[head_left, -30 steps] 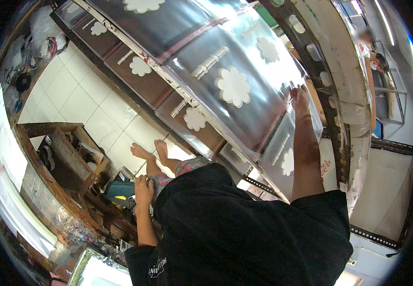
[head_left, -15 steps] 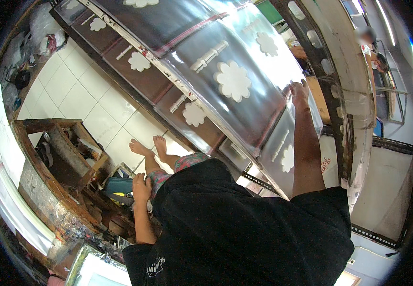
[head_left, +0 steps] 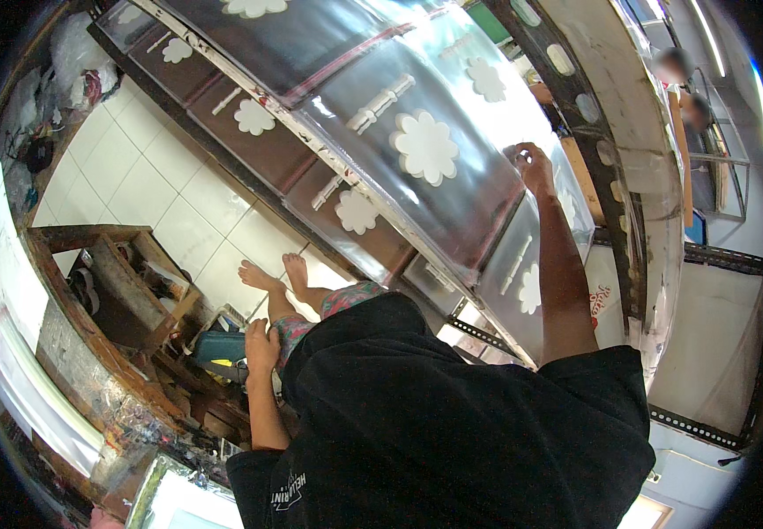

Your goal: The person repeatedly picks up white decorative panels with flower cutouts from a workbench and places them onto a multi-tiered metal shelving unit. The person handles the panels one at a time, arranging them on the shelves.

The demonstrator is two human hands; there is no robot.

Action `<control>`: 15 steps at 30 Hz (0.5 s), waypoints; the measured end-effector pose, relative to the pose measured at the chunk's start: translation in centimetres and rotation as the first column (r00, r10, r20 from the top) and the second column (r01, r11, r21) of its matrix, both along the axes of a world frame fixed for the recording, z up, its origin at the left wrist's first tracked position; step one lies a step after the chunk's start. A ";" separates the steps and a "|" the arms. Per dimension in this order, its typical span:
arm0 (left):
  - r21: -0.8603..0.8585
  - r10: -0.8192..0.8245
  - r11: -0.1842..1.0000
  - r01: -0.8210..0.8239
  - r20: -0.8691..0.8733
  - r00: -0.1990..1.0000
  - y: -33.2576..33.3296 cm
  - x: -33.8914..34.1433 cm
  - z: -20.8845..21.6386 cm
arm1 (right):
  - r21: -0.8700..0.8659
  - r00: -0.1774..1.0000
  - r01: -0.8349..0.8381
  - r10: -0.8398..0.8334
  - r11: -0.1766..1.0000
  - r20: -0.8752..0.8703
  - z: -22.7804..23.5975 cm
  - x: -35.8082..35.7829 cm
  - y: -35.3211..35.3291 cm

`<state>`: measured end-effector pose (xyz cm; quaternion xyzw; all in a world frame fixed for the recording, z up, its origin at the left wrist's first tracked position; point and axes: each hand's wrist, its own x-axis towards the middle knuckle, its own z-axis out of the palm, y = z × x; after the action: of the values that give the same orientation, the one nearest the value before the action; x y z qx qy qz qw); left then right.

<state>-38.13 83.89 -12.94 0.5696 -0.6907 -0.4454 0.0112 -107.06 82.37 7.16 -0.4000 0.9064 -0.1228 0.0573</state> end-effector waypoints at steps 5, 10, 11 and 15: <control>0.024 0.006 1.000 -0.006 0.016 1.000 0.2 0.6 -0.5 | -0.054 0.997 -0.078 0.078 0.995 0.004 -2.5 -2.8 1.5; 0.007 0.001 1.000 -0.001 0.010 1.000 0.4 1.0 -0.6 | -0.021 0.992 -0.124 0.124 0.992 -0.019 -1.0 -1.7 1.1; 0.013 0.011 1.000 -0.011 0.005 1.000 0.4 1.1 -0.3 | 0.007 0.987 -0.154 0.154 0.988 -0.038 -0.9 -1.9 1.0; -0.053 0.026 0.998 -0.028 -0.045 0.999 0.8 1.5 -1.6 | 0.030 0.994 -0.086 0.084 0.996 0.072 -1.9 -7.0 2.3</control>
<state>-36.61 84.70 -14.57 0.5683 -0.6943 -0.4390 0.0481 -114.02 84.66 5.26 -0.4325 0.8880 -0.1193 0.1010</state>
